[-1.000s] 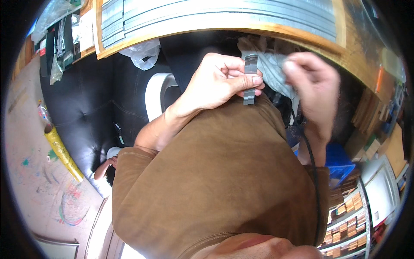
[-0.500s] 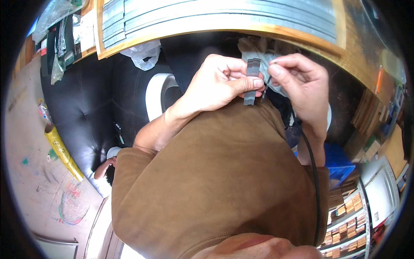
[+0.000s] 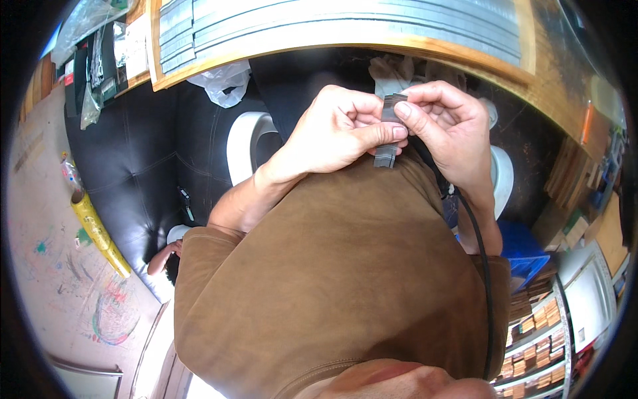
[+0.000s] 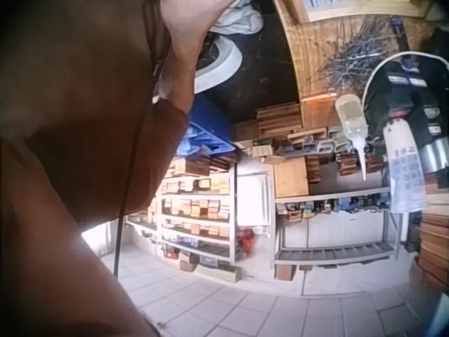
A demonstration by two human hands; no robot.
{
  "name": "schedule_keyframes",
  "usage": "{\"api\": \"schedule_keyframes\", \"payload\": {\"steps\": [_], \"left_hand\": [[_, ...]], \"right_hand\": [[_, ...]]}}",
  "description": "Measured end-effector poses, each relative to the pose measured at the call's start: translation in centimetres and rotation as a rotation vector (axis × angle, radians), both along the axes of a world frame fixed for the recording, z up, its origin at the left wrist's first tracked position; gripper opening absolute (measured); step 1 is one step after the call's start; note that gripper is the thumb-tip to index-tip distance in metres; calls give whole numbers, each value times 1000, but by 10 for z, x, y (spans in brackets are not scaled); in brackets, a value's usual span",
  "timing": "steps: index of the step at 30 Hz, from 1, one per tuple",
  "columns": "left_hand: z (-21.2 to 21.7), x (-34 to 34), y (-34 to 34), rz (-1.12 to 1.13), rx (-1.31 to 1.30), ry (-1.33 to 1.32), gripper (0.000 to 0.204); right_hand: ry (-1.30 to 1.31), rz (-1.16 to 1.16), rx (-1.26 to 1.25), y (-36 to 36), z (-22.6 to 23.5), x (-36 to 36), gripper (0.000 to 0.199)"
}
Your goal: The person repeatedly picks up small rectangular metal pieces from a wooden tray and aligns them by hand. They hold and adjust the pieces, occasionally stacking them, then place them back into the tray. The process is repeated multiple times with similar components.
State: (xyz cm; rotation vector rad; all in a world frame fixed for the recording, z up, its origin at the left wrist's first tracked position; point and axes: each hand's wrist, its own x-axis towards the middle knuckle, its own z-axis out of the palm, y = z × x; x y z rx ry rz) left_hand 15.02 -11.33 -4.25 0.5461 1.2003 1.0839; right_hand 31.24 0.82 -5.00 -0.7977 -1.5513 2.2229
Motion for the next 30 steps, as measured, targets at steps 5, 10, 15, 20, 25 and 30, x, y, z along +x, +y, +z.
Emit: {"api": "schedule_keyframes", "payload": {"steps": [5,10,15,20,25,30], "left_hand": [[-4,5,-1,54,-21,-58,12],[-6,1,0,31,-16,5,12],[-8,-9,22,92,-101,-108,18],[-18,-21,30,88,-26,-201,22],[-21,-21,29,99,-19,-188,19],[-12,-17,23,48,5,102,16]], "right_hand": [[-3,-21,44,-2,-3,-2,17],[9,50,-55,4,-8,-3,20],[7,27,-238,15,-28,-10,21],[88,-89,-387,13,-31,-23,19],[75,-115,-378,11,-28,-28,16],[2,-48,-208,11,-29,-19,18]]}}
